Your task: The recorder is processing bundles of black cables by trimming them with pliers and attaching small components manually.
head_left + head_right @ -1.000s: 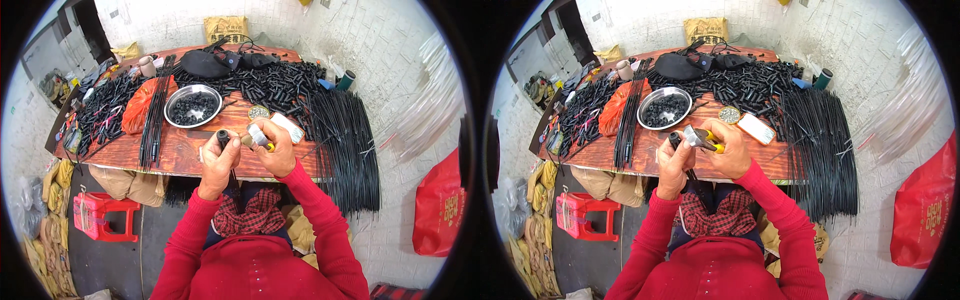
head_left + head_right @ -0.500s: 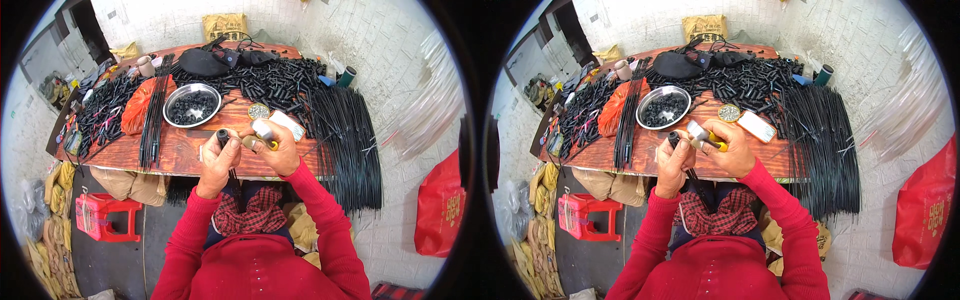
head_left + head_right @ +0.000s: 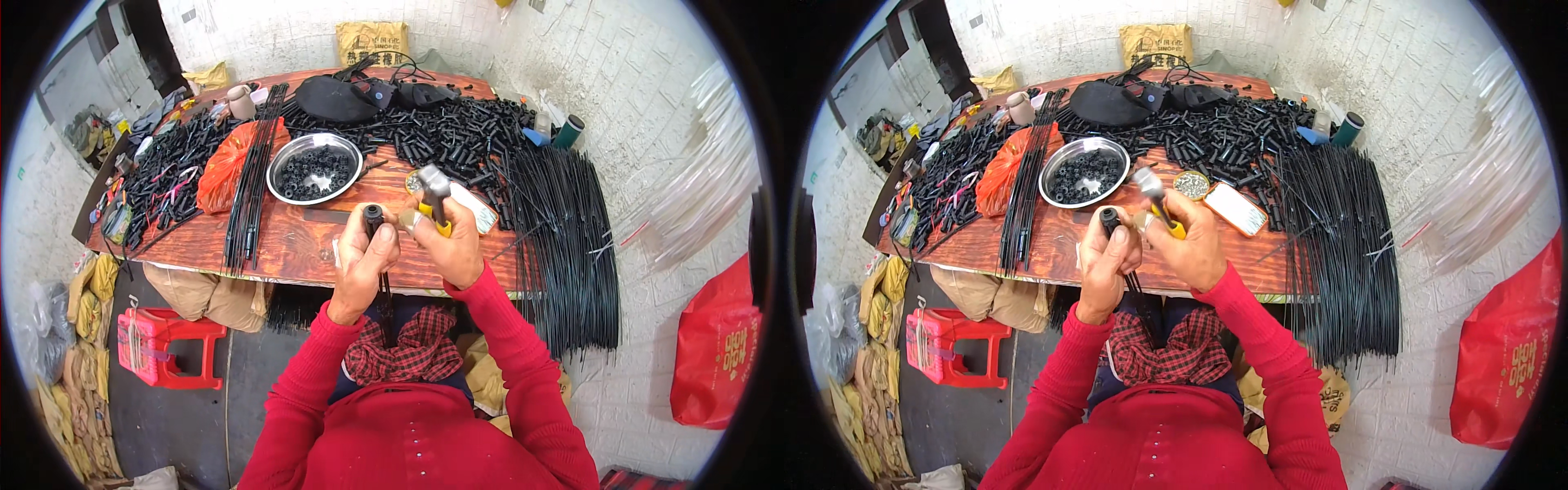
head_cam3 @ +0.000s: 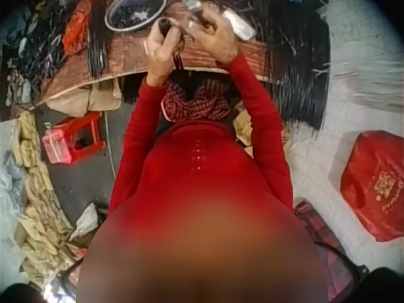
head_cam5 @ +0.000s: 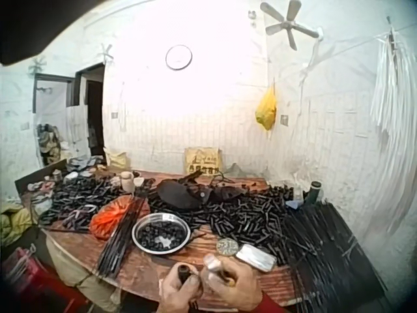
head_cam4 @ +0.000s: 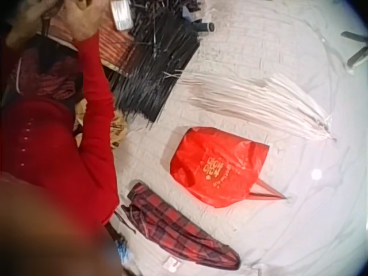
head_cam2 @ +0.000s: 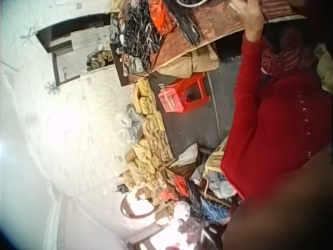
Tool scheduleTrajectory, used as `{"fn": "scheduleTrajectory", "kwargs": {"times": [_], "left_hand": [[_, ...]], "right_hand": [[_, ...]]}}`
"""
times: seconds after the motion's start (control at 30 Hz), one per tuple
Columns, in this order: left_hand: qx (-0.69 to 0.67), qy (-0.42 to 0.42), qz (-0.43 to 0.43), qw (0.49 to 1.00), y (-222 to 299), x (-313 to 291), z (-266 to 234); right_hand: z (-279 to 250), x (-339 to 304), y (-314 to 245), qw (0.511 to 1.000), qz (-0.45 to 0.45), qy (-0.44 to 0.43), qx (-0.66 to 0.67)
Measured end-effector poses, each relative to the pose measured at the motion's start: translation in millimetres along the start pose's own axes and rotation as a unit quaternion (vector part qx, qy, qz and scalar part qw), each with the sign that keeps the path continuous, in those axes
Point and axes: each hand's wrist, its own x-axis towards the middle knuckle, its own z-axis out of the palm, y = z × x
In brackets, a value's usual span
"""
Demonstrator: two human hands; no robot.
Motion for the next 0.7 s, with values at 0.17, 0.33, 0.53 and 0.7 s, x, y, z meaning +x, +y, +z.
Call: {"fn": "scheduleTrajectory", "kwargs": {"times": [0.17, 0.33, 0.53, 0.7], "left_hand": [[-0.013, -0.016, 0.021, 1.000, 0.3, -0.1, 8.6], [-0.017, -0.048, 0.004, 0.999, -1.0, 2.3, 2.2], [-0.015, -0.045, 0.010, 0.999, -2.2, 3.8, 1.9], [-0.010, -0.041, 0.016, 0.999, -3.3, 3.6, 1.0]], "right_hand": [[4.6, -1.0, 5.9, 0.997, 0.030, 0.019, 0.069], [11.0, -1.3, -9.6, 0.989, 0.057, 0.002, 0.134], [12.4, 0.5, -10.1, 0.987, 0.063, 0.009, 0.149], [9.8, 1.8, -5.9, 0.984, 0.065, -0.020, 0.164]]}}
